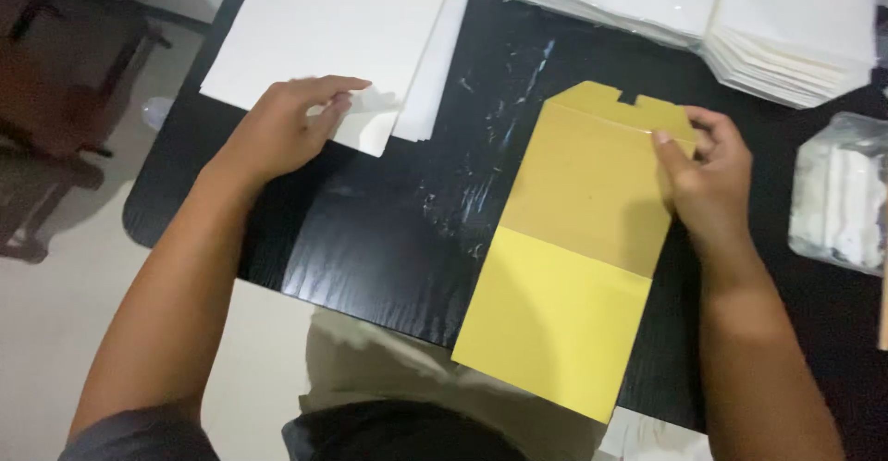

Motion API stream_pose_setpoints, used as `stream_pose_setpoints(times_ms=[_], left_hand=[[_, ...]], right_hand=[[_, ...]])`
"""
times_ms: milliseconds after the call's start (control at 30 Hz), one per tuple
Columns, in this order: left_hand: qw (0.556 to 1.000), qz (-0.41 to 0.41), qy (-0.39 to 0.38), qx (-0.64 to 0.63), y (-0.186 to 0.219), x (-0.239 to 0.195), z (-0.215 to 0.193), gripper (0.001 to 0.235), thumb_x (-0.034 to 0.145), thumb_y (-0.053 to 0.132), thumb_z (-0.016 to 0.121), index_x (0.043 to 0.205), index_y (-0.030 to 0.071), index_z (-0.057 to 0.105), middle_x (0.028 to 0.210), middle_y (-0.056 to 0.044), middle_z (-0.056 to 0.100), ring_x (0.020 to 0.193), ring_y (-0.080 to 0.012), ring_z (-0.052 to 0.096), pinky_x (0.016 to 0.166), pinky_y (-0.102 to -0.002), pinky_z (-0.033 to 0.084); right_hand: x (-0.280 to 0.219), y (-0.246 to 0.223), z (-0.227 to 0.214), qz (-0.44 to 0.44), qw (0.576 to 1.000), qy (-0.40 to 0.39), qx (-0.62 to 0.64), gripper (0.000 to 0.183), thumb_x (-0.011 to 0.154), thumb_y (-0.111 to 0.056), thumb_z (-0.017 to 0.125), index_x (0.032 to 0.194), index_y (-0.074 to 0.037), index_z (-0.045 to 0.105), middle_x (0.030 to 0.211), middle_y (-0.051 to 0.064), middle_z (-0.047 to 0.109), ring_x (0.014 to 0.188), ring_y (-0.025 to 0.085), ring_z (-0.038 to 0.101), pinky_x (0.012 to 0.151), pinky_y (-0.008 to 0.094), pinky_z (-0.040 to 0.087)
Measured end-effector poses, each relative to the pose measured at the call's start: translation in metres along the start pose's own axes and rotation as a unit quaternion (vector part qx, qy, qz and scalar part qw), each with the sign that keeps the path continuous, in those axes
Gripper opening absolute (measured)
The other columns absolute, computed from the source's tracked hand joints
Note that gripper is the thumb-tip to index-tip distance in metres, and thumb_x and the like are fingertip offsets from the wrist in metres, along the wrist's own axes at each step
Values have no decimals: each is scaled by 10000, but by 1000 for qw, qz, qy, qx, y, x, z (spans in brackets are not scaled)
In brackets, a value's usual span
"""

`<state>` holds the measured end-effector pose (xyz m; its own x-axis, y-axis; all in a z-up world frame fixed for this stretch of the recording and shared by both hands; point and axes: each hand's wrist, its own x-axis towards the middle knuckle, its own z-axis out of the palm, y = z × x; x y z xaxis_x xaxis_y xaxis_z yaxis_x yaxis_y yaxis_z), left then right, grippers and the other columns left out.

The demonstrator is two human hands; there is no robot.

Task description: Assembling a paper bag by folding paper and applying glue with a brush

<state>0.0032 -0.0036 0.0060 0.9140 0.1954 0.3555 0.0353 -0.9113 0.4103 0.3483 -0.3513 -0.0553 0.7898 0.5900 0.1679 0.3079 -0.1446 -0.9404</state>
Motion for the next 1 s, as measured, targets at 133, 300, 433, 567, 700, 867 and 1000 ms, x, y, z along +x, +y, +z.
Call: stream_pose_setpoints(times_ms=[133,300,433,567,700,867,1000], left_hand=[[986,-101,1,-135,1,8,-8,416,1017,11,623,1423,101,608,1054,-137,730,1008,-214,683,931,-340,495],[980,-105,32,-164,6,17,-28,554,880,7,819,1385,96,609,974,-103,773,963,-189,733,963,-360,538],[964,-139,51,-219,-15,23,-33,366,853,99,882,1193,109,746,869,-39,730,840,-111,663,841,-269,532],[968,-99,103,-207,-42,22,-33,104,909,54,850,992,101,808,901,-55,695,840,-151,580,732,-264,460],[965,23,183,-188,-59,15,-18,148,876,10,857,970,112,806,862,-88,715,857,-296,702,865,-397,551],[991,50,53,-115,-70,9,-6,284,1020,368,580,1011,135,744,966,-97,716,909,-361,657,819,-484,502],[989,91,50,-108,-92,1,13,175,916,332,629,1039,213,666,1049,-2,651,890,-282,596,736,-455,385]], right_hand=[[1,-2,2,-67,994,16,-84,299,1039,-137,705,1308,-49,609,1154,110,609,940,135,616,782,257,519],[-13,-39,16,-110,974,32,-196,317,1015,-131,696,1304,-20,625,1194,153,569,905,207,590,780,319,494],[-15,-39,23,-197,923,41,-328,349,1002,-102,733,1316,26,650,1181,177,581,1011,317,568,864,410,447],[-13,-70,57,-332,852,29,-403,254,968,-48,749,1196,31,668,1153,197,656,1019,386,576,925,471,403],[19,-110,118,-363,846,-9,-390,418,908,-60,811,1304,-29,683,1151,169,593,1078,399,571,941,496,430],[80,-166,227,-463,779,-78,-415,465,926,-176,795,1354,-49,667,1225,174,624,1136,382,611,942,465,447],[150,-147,301,-477,727,-118,-480,631,920,-269,772,1480,-77,552,1462,155,559,1283,376,525,958,522,463]])
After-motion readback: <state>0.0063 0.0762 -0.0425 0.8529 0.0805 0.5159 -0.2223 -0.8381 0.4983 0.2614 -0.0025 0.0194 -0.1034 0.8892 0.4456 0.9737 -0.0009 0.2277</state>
